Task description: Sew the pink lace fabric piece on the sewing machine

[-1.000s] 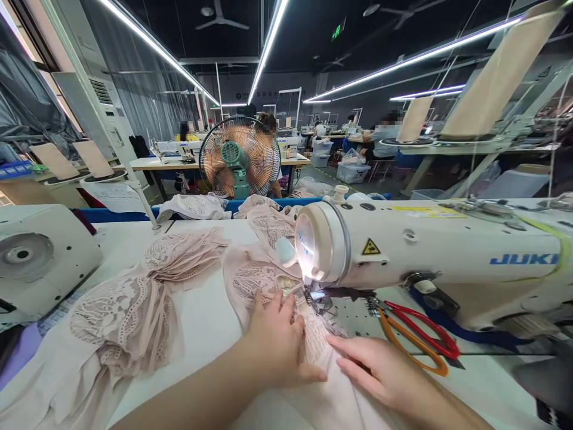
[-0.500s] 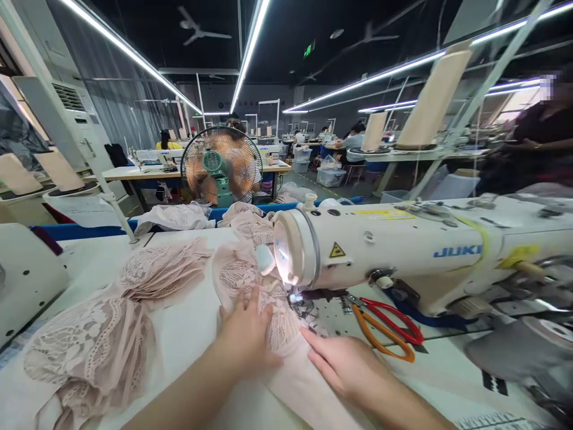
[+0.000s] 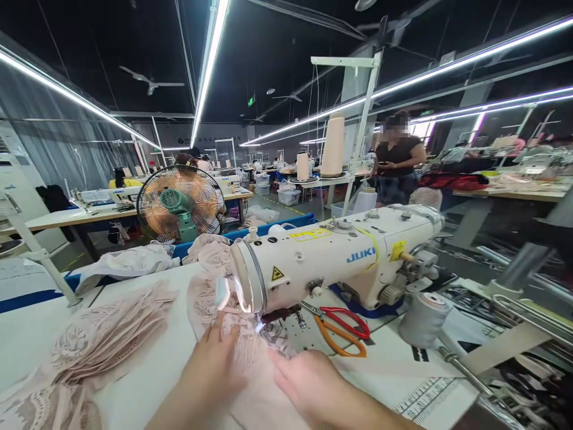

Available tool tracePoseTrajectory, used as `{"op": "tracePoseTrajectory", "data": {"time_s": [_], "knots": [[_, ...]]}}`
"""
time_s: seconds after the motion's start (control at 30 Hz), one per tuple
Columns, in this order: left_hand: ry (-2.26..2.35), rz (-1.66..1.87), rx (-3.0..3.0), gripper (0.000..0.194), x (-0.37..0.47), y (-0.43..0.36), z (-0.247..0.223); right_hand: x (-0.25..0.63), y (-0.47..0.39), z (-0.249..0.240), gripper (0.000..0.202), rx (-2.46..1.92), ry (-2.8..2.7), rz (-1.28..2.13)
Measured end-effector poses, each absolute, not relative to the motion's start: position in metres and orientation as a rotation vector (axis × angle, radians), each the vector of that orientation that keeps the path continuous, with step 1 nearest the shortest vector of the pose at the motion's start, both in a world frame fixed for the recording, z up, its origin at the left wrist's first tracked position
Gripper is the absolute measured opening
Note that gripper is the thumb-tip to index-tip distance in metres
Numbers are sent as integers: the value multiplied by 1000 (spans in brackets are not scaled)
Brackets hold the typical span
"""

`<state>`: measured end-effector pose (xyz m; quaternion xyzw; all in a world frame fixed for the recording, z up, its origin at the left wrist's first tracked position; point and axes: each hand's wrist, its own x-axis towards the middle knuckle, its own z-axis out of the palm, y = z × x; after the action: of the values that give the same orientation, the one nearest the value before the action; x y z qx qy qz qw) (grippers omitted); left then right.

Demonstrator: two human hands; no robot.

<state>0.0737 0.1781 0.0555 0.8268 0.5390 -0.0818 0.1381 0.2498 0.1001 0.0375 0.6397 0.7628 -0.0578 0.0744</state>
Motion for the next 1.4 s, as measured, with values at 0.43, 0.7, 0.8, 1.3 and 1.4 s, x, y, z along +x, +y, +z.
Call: {"op": "tracePoseTrajectory", "data": {"time_s": [0.43, 0.7, 0.8, 1.3, 1.4], "knots": [[1474, -34, 2332, 92, 61, 196, 35, 260, 103, 8, 48, 1875, 2330, -274], [1532, 55, 2347, 81, 60, 201, 29, 262, 100, 7, 48, 1895, 2359, -315], [1568, 69, 2370, 78, 60, 203, 28, 262, 100, 8, 48, 1890, 2377, -342], [916, -177, 2930, 39, 101, 125, 21, 306, 92, 21, 10, 1457, 2766, -780], [973, -196, 2940, 38, 96, 131, 21, 307, 93, 18, 9, 1458, 2756, -779]]}}
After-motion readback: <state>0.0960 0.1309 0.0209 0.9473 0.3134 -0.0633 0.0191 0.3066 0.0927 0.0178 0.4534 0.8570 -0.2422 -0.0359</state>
